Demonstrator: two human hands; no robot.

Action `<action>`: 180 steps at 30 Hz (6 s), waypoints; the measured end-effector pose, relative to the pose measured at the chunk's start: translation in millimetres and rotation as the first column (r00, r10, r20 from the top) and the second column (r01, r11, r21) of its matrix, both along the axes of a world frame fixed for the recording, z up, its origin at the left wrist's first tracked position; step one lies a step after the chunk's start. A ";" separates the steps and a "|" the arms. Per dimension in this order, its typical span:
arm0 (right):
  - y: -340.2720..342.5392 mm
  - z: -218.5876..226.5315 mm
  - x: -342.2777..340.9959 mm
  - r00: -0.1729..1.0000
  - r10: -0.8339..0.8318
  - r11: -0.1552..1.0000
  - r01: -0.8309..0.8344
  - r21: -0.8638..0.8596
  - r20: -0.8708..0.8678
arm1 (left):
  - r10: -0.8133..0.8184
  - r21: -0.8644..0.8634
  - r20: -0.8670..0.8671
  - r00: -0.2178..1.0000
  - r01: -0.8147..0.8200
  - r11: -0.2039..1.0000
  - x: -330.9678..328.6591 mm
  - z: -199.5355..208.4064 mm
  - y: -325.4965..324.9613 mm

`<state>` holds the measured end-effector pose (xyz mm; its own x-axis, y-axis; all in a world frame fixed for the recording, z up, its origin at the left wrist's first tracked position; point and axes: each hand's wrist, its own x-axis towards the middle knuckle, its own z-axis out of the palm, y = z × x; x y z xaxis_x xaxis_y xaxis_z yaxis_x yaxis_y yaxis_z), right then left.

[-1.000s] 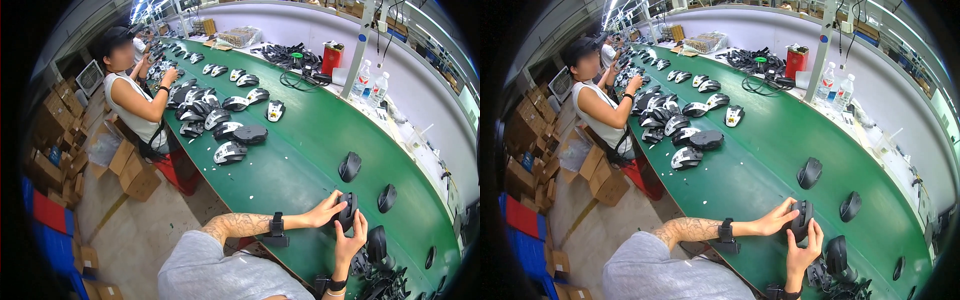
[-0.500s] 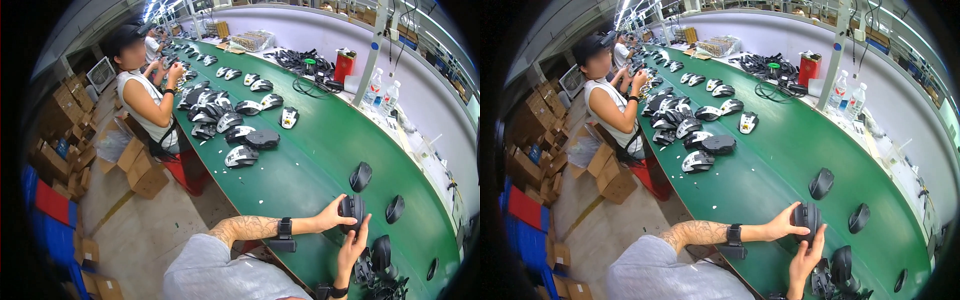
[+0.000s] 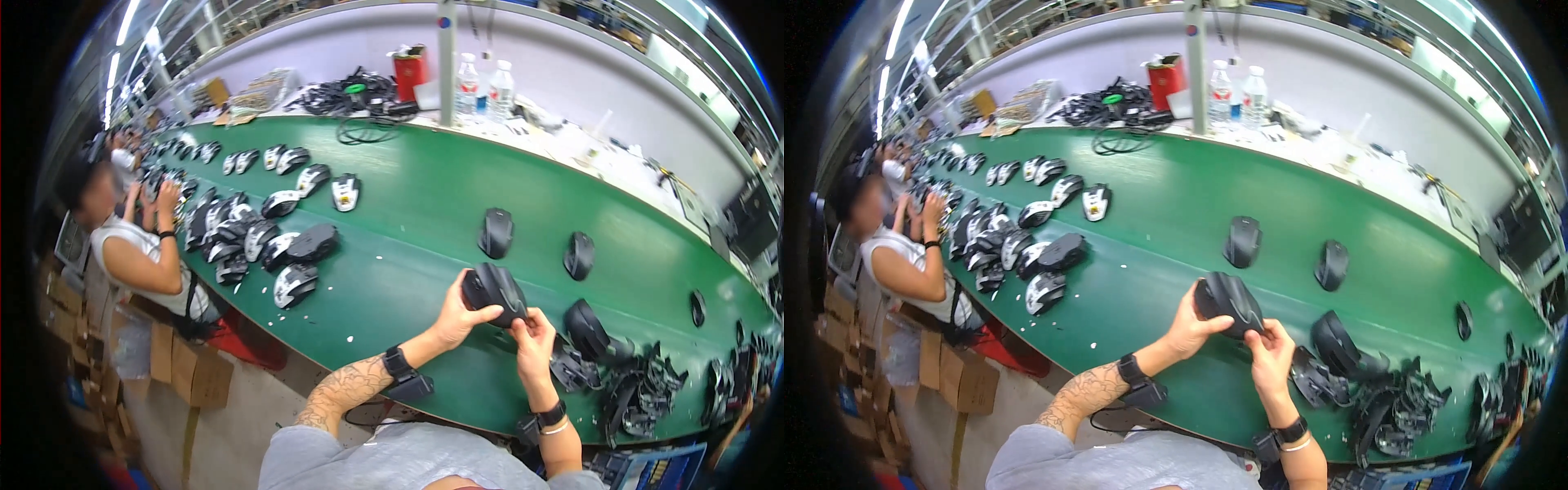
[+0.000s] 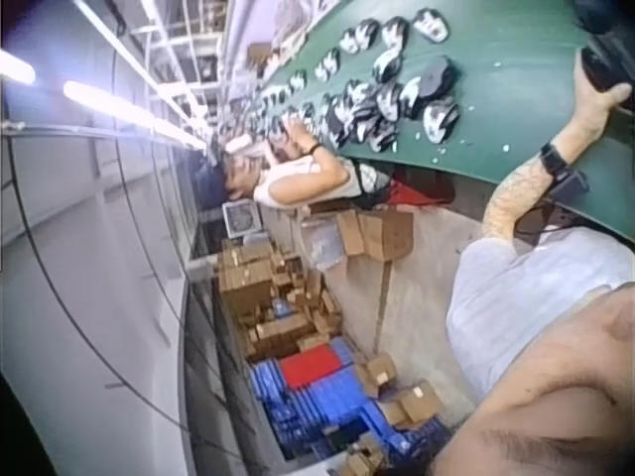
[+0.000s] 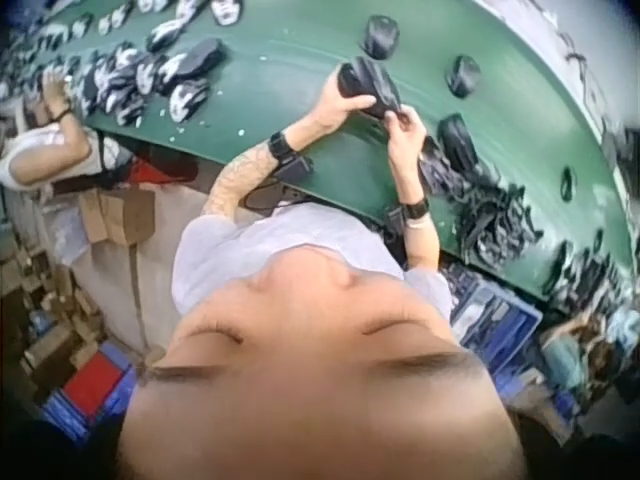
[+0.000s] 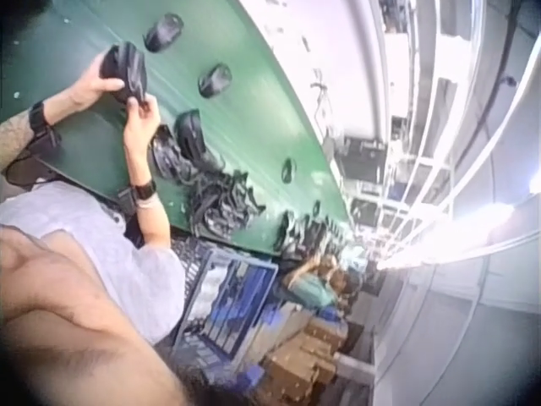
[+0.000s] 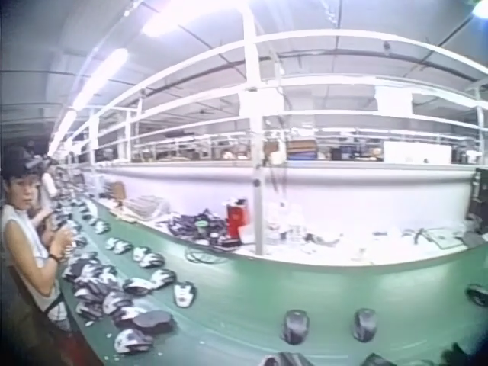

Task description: Manually assemble and inspect computer mice on a production line.

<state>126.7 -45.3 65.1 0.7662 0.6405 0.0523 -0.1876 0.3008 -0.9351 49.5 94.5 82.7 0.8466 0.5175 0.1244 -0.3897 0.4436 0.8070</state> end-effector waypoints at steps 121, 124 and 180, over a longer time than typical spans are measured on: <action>-14.2 28.0 19.5 0.648 -0.132 0.907 0.384 -0.173 0.750 | 0.175 0.568 -0.195 0.965 -0.035 0.822 6.0 -2.2 -23.0; -11.7 23.7 23.7 0.570 -0.070 0.900 0.390 -0.194 0.819 | 0.188 0.668 -0.110 0.976 -0.067 0.741 11.6 1.8 -24.0; 0.3 14.1 18.7 0.420 -0.152 0.823 0.556 -0.120 0.895 | -0.187 -0.407 -0.152 0.970 0.111 0.907 9.5 -28.5 42.1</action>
